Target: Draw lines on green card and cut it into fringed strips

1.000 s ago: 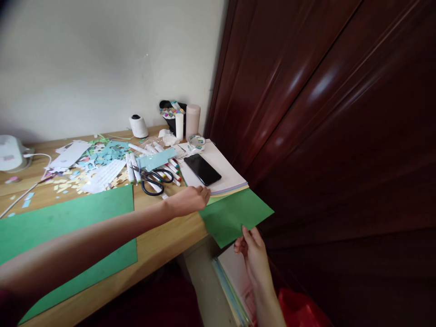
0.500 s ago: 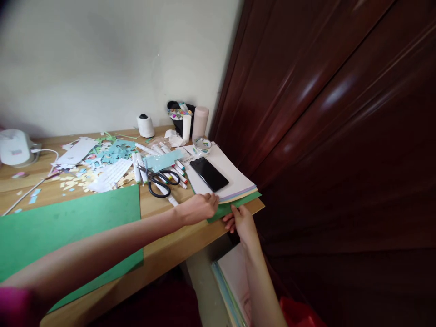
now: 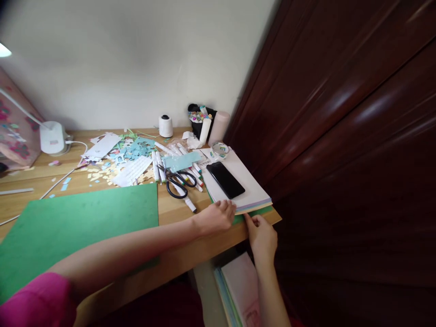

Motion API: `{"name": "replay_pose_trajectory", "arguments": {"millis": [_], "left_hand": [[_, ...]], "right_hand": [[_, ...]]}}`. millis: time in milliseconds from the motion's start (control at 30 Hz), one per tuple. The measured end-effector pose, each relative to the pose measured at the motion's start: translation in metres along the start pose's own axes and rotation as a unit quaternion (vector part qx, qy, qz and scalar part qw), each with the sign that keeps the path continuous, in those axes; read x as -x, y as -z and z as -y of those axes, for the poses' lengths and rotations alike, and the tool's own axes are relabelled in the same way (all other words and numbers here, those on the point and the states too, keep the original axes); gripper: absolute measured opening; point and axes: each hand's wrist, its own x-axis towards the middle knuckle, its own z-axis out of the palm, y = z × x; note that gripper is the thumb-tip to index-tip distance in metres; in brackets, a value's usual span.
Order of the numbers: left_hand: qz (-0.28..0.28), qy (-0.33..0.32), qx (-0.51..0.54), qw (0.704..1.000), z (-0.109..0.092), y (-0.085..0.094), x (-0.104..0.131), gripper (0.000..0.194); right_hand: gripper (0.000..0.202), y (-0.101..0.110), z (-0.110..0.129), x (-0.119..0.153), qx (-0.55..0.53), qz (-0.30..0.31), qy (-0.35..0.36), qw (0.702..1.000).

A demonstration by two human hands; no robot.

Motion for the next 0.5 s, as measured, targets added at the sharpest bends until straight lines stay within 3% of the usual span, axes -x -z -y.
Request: {"name": "replay_pose_trajectory", "arguments": {"millis": [167,267,333,367,400,433,500], "left_hand": [[0.009,0.016,0.026,0.999,-0.001,0.001,0.006,0.024],[0.018,0.039,0.041,0.998,0.002,0.022,0.029,0.028],[0.027,0.085,0.048,0.995,0.007,0.043,0.061,0.04],[0.035,0.133,0.053,0.989,0.009,0.055,0.083,0.04],[0.044,0.222,0.083,0.97,0.012,0.065,0.109,0.035],[0.046,0.321,0.102,0.94,0.014,0.075,0.139,0.03],[0.025,0.517,0.093,0.851,0.017,0.088,0.207,0.031]], "right_hand": [[0.037,0.003,0.003,0.006,0.032,0.02,0.006,0.999],[0.04,0.013,0.003,0.012,0.048,0.083,0.013,0.995],[0.04,0.02,0.005,0.014,0.047,0.088,0.012,0.995],[0.04,0.023,0.008,0.014,0.043,0.085,0.004,0.995],[0.042,0.024,0.014,0.013,0.023,0.08,0.005,0.997],[0.042,0.023,0.021,0.013,-0.022,0.089,0.022,0.996],[0.04,0.016,0.044,0.016,-0.16,0.152,0.075,0.972]]}}
